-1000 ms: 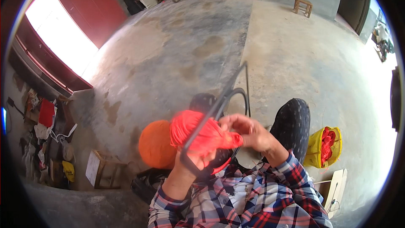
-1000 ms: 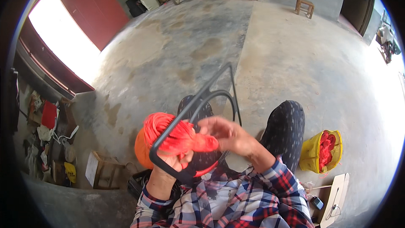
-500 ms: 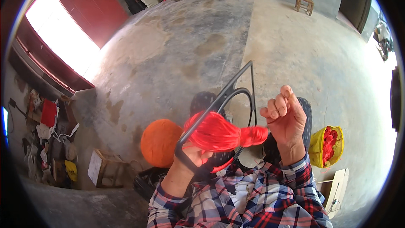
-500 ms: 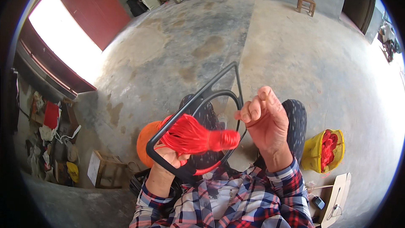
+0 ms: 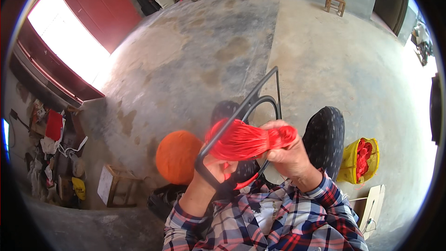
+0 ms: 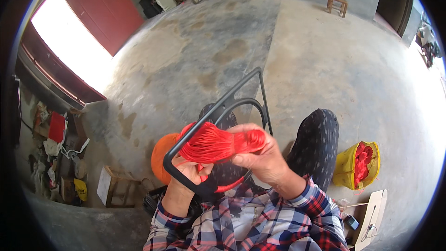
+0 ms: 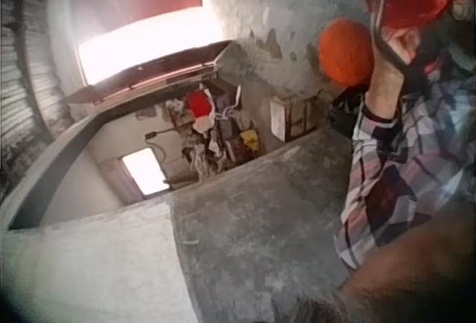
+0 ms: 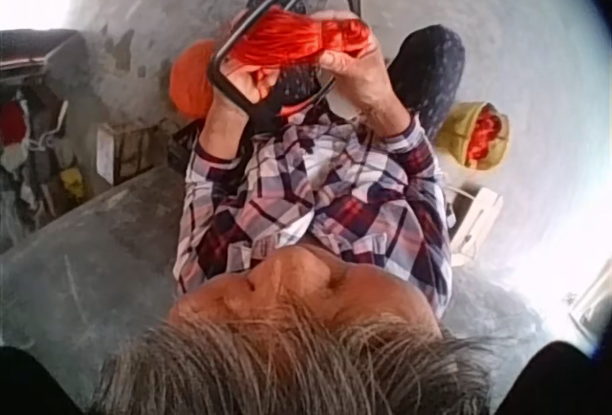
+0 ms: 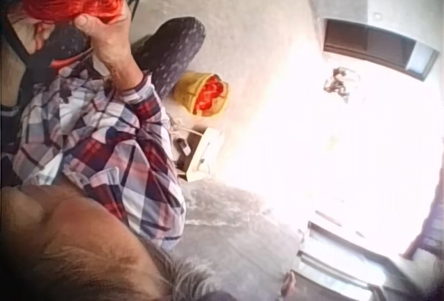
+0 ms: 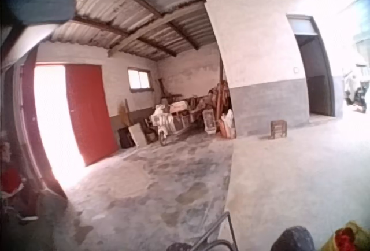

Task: The person picks up a plastic frame and a bundle of string, then repeatedly wraps the string around the frame by hand.

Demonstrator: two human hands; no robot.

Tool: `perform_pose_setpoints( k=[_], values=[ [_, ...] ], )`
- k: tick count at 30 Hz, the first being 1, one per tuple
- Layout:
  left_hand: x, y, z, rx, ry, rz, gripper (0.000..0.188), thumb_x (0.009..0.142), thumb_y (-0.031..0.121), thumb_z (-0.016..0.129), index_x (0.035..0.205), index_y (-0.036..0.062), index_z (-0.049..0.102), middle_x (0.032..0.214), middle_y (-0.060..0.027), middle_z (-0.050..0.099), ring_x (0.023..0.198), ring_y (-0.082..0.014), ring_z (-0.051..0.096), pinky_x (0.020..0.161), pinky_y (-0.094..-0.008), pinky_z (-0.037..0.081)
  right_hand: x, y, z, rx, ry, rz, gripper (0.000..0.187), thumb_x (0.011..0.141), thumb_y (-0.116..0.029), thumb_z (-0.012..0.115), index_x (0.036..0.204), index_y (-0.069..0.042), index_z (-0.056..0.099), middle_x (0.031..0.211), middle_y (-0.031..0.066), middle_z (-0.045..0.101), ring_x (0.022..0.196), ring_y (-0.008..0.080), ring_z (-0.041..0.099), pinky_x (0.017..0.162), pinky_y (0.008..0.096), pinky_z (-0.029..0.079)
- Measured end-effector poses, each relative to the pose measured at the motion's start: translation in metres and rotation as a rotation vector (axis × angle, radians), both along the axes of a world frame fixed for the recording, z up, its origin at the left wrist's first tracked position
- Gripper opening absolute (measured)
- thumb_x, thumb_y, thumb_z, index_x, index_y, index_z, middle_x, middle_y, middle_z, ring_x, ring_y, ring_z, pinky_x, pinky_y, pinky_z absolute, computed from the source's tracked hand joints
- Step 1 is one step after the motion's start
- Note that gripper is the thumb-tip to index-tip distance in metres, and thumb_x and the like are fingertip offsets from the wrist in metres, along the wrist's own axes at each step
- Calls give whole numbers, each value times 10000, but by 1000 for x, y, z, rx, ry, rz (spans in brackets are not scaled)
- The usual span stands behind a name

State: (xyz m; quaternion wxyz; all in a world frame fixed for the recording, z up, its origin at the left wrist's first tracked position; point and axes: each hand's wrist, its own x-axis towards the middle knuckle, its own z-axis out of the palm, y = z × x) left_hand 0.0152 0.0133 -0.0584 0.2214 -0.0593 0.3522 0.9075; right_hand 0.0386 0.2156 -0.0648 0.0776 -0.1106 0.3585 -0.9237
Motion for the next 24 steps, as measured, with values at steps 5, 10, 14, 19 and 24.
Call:
perform_pose_setpoints(
  k=[5, 10, 14, 19, 24],
  values=[
    [-4, -10, 1, 2, 171, -84, 739, 685, 256, 659, 1354, 12, 462, 960, -92, 576, 648, -142, 475, 468, -245, 339, -20, 57, 15, -281, 191, -291, 500, 848, -407, 696, 1155, -41, 550, 1076, 83, 641, 986, 233, 623, 898, 400, 509],
    [-7, -26, -8, 86, 241, -30, 530, 829, 119, 595, 1333, -3, 483, 965, -164, 567, 634, -148, 505, 391, -206, 365, -34, 102, 7, -384, 153, -358, 619, 928, -617, 424, 1166, -56, 535, 944, 57, 630, 827, 235, 615, 770, 420, 544],
    [-10, -35, -16, 1, 256, -16, 442, 879, 163, 609, 1281, -1, 527, 943, -178, 564, 627, -154, 514, 381, -206, 363, -19, 89, -45, -477, 32, -140, 554, 950, -576, 432, 1209, -99, 541, 707, -36, 517, 515, 135, 493, 513, 325, 458],
    [-11, -37, -22, 178, 247, -203, 397, 936, 193, 550, 1236, -67, 535, 966, -199, 606, 566, -124, 497, 372, -209, 350, -13, 42, -90, 113, -433, -50, 422, 916, -315, 642, 1238, -69, 526, 872, 26, 616, 733, 128, 598, 639, 305, 499],
    [-1, -4, 11, -29, 285, -273, 508, 940, 287, 571, 1266, -95, 493, 979, -187, 615, 522, -99, 472, 380, -215, 359, -33, -11, -66, 550, -263, 25, 416, 868, -198, 715, 1189, -4, 536, 1034, 82, 636, 910, 151, 620, 806, 324, 514]
  ],
)
